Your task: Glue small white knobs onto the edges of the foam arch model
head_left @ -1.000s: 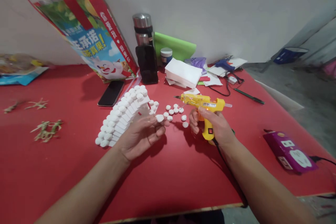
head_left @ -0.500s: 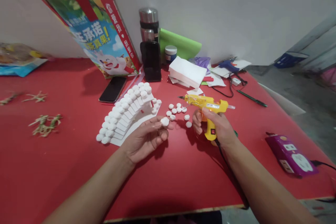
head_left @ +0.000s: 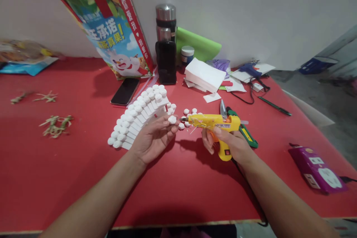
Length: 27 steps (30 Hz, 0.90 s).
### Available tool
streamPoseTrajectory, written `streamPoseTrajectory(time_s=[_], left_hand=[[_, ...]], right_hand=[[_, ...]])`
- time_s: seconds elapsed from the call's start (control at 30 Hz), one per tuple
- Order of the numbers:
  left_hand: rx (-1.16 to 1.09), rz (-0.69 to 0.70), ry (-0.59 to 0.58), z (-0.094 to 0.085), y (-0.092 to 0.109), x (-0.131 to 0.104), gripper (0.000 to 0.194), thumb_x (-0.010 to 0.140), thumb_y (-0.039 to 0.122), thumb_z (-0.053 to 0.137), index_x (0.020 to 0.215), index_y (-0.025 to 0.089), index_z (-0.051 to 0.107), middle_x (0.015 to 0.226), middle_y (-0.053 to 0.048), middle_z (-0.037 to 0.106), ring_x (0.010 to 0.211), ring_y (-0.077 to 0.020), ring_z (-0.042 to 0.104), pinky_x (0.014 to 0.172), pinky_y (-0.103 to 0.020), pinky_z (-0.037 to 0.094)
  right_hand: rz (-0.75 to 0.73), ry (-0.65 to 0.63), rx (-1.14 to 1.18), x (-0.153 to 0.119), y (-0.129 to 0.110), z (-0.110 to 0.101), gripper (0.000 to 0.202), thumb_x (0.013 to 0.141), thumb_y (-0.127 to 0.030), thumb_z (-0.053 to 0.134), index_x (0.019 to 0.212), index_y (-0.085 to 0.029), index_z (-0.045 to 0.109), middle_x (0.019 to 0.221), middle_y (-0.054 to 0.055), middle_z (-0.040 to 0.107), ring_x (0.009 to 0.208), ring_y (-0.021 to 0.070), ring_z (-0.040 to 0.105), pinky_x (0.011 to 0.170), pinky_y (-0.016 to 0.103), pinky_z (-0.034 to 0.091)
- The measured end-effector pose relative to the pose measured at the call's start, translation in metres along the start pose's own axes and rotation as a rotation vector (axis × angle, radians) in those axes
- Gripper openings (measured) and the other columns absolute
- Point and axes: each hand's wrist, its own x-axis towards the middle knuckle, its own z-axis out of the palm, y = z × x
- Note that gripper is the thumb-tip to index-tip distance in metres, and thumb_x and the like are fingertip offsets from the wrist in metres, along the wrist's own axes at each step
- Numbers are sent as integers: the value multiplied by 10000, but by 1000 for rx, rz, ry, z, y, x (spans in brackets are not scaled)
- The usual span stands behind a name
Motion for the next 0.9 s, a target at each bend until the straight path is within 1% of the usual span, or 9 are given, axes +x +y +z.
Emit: streamPoseTrajectory(time_s=[0.2,0.27,0.33,0.43,0.57,0.6,0.67,0.77,0.9], left_hand=[[23,-34,9,5,-1,-2,93,776,70,767,868,89,761,853,-106,762,678,-92,684,625,-121,594],[95,-4,21,7,-3,-2,114,769,102,813,874,99,768,864,-98,770,696,-97,697,635,-130,593],[228,83,30,7,-5,-1,165,779,156,854,918,119,774,863,-76,773,697,-105,705,629,-152,587],[593,344,64,5,-6,-2,181,841,242,853,976,161,763,823,-34,754,668,-118,695,619,-207,574],[1269,867,88,-1,-3,-7,128,926,228,780,1043,177,767,961,-62,772,831,-159,701,794,-305,574],[1389,963,73,-2,-3,-8,113,944,218,763,1049,176,764,985,-70,775,858,-165,693,823,-320,563],[1520,1068,40,-3,-2,-9,88,976,213,734,1055,175,745,962,-69,770,852,-169,670,819,-330,544],[1564,1097,25,-3,-2,-9,74,974,225,750,1019,179,713,872,-34,724,756,-148,615,725,-302,504],[1472,1002,48,-4,-3,-8,67,958,228,764,960,196,705,772,18,629,651,-117,537,636,-265,450]], right_hand=[[3,-9,-7,1,1,2,459,1036,-510,641,726,-174,680,663,15,632,550,133,607,568,294,457],[2,-12,4,1,1,2,456,1036,-510,641,731,-174,685,673,16,634,549,134,608,572,299,456],[0,-1,29,0,1,1,455,1030,-513,650,732,-173,692,683,18,632,550,136,609,565,303,449],[5,31,53,0,-1,-2,450,1019,-509,668,724,-170,698,695,20,625,552,142,612,557,310,439],[1,52,56,0,-2,-4,454,1018,-507,667,720,-167,699,700,25,634,533,141,605,564,322,435],[2,52,54,0,-2,-4,457,1018,-510,666,718,-167,698,695,26,634,531,142,604,565,322,433],[9,54,45,0,-2,-5,461,1018,-512,665,713,-168,696,683,26,630,532,144,603,572,324,436],[14,59,33,0,-1,-5,465,1022,-513,655,711,-170,694,667,23,623,531,145,594,582,329,453],[-2,44,17,0,-1,-5,459,1034,-504,640,719,-174,690,674,19,626,537,146,595,581,328,458]])
